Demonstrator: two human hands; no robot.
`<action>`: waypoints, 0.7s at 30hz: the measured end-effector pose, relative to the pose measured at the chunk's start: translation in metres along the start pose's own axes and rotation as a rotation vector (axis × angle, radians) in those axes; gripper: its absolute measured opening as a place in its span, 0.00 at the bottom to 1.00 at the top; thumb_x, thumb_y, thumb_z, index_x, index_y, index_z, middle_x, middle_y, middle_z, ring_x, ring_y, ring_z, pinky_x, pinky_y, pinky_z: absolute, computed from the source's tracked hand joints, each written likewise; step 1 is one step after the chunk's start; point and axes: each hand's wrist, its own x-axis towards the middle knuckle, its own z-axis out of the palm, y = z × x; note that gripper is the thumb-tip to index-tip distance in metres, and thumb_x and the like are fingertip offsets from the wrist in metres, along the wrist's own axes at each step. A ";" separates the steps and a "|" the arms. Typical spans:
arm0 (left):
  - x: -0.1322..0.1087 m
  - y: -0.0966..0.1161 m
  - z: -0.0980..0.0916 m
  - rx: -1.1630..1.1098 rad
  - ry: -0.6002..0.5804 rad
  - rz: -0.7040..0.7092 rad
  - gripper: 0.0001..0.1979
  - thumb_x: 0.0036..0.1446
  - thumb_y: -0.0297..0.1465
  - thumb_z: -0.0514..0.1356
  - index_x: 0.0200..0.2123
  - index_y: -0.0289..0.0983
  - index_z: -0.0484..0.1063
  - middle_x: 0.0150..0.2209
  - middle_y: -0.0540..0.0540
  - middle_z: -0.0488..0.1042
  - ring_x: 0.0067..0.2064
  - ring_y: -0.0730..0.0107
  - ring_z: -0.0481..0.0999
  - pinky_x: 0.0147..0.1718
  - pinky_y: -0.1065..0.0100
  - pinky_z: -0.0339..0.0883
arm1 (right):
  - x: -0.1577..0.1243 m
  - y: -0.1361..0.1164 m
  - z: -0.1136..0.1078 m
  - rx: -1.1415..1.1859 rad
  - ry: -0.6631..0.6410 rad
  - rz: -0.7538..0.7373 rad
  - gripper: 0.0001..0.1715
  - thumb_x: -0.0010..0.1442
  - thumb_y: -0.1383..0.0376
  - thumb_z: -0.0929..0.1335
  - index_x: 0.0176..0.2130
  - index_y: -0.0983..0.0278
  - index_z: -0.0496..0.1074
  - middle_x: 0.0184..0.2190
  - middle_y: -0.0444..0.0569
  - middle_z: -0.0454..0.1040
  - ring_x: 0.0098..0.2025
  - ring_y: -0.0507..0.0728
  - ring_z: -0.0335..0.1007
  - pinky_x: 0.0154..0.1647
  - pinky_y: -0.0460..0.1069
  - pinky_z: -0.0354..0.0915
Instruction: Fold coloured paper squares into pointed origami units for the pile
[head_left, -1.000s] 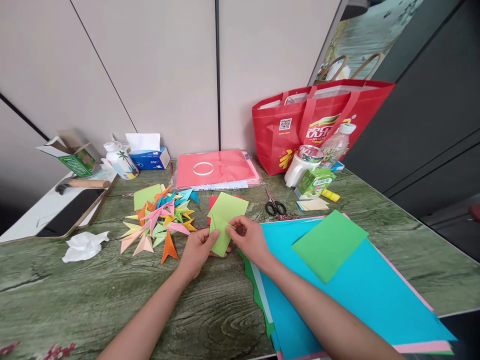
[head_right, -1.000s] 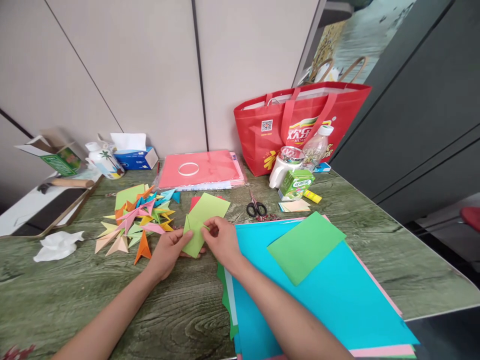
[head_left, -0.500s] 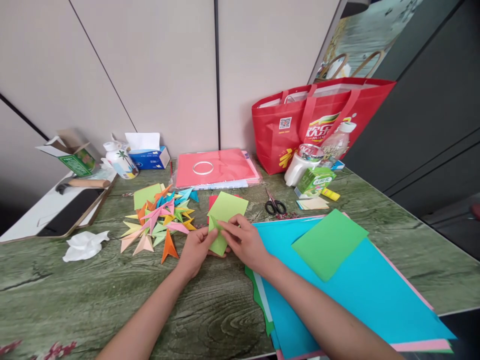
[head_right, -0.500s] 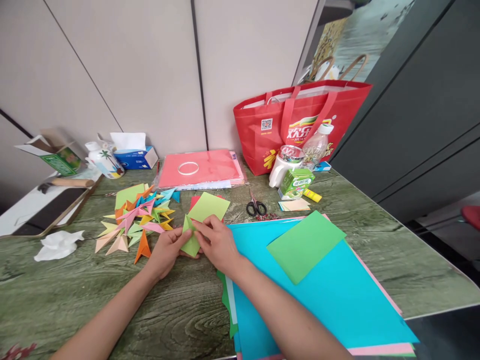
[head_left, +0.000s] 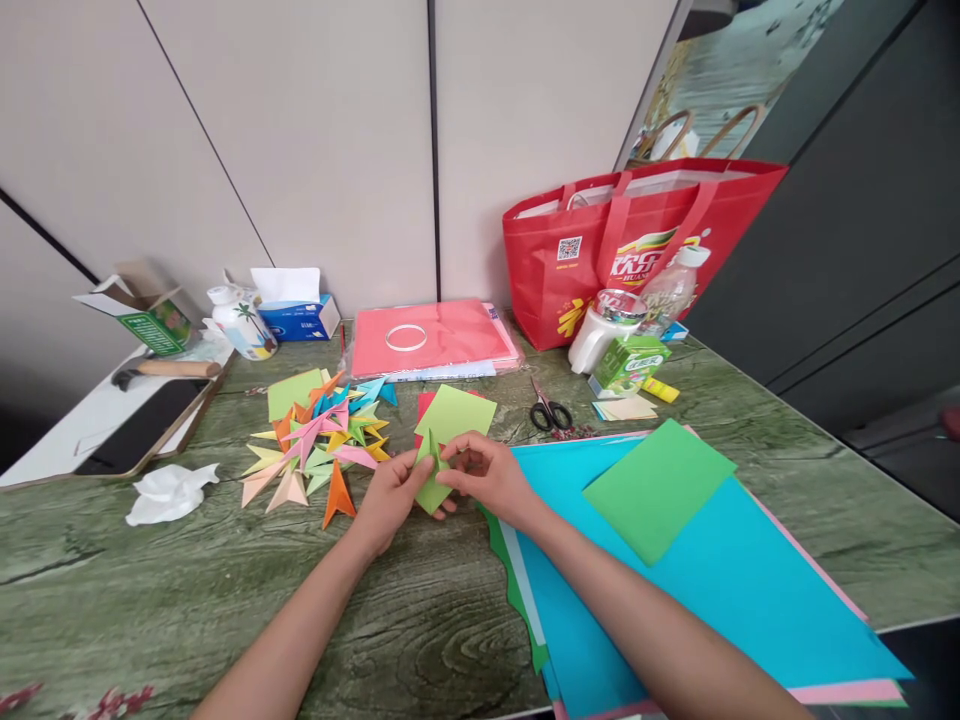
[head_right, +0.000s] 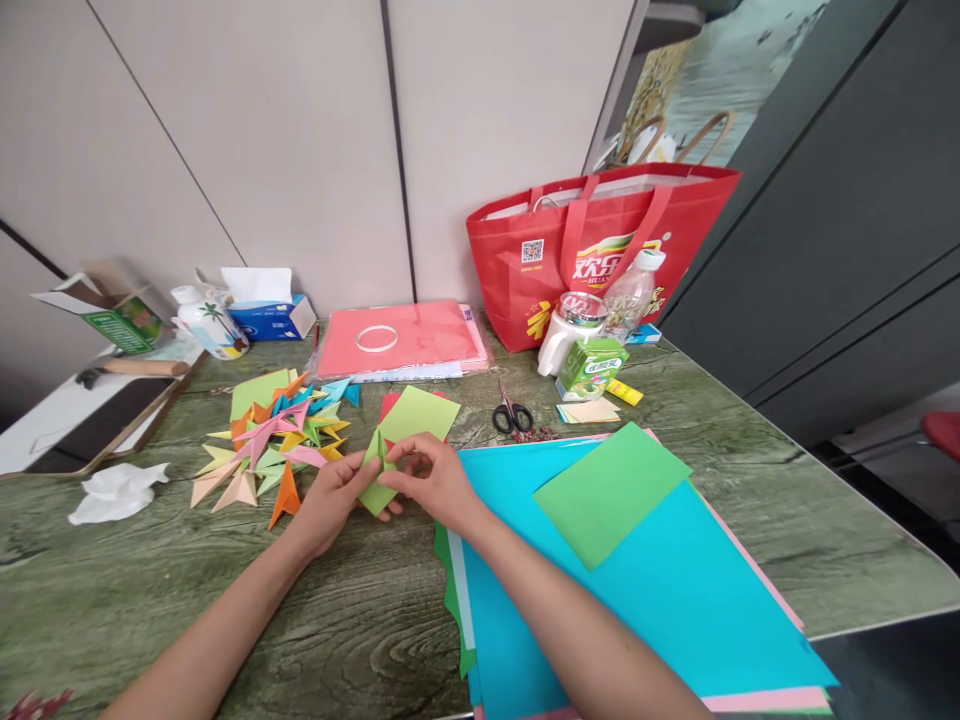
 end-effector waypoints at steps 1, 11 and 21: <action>0.000 0.000 0.000 0.001 -0.010 -0.004 0.19 0.51 0.42 0.55 0.36 0.31 0.68 0.23 0.44 0.76 0.22 0.67 0.75 0.20 0.68 0.69 | 0.000 0.001 0.000 -0.019 0.006 -0.009 0.11 0.46 0.61 0.70 0.30 0.64 0.69 0.28 0.44 0.65 0.24 0.48 0.60 0.23 0.43 0.61; -0.002 0.005 0.001 0.036 -0.074 -0.012 0.20 0.46 0.42 0.60 0.36 0.32 0.66 0.27 0.41 0.77 0.23 0.67 0.75 0.21 0.69 0.69 | 0.000 -0.003 0.000 -0.066 0.004 -0.060 0.07 0.50 0.64 0.66 0.30 0.63 0.73 0.37 0.49 0.67 0.30 0.49 0.65 0.25 0.44 0.62; -0.005 0.003 0.003 0.117 -0.196 -0.029 0.14 0.49 0.38 0.58 0.32 0.32 0.65 0.31 0.40 0.75 0.25 0.66 0.75 0.21 0.68 0.69 | 0.004 0.001 -0.006 0.195 0.030 0.089 0.21 0.44 0.62 0.70 0.41 0.64 0.68 0.28 0.44 0.71 0.26 0.49 0.66 0.24 0.44 0.64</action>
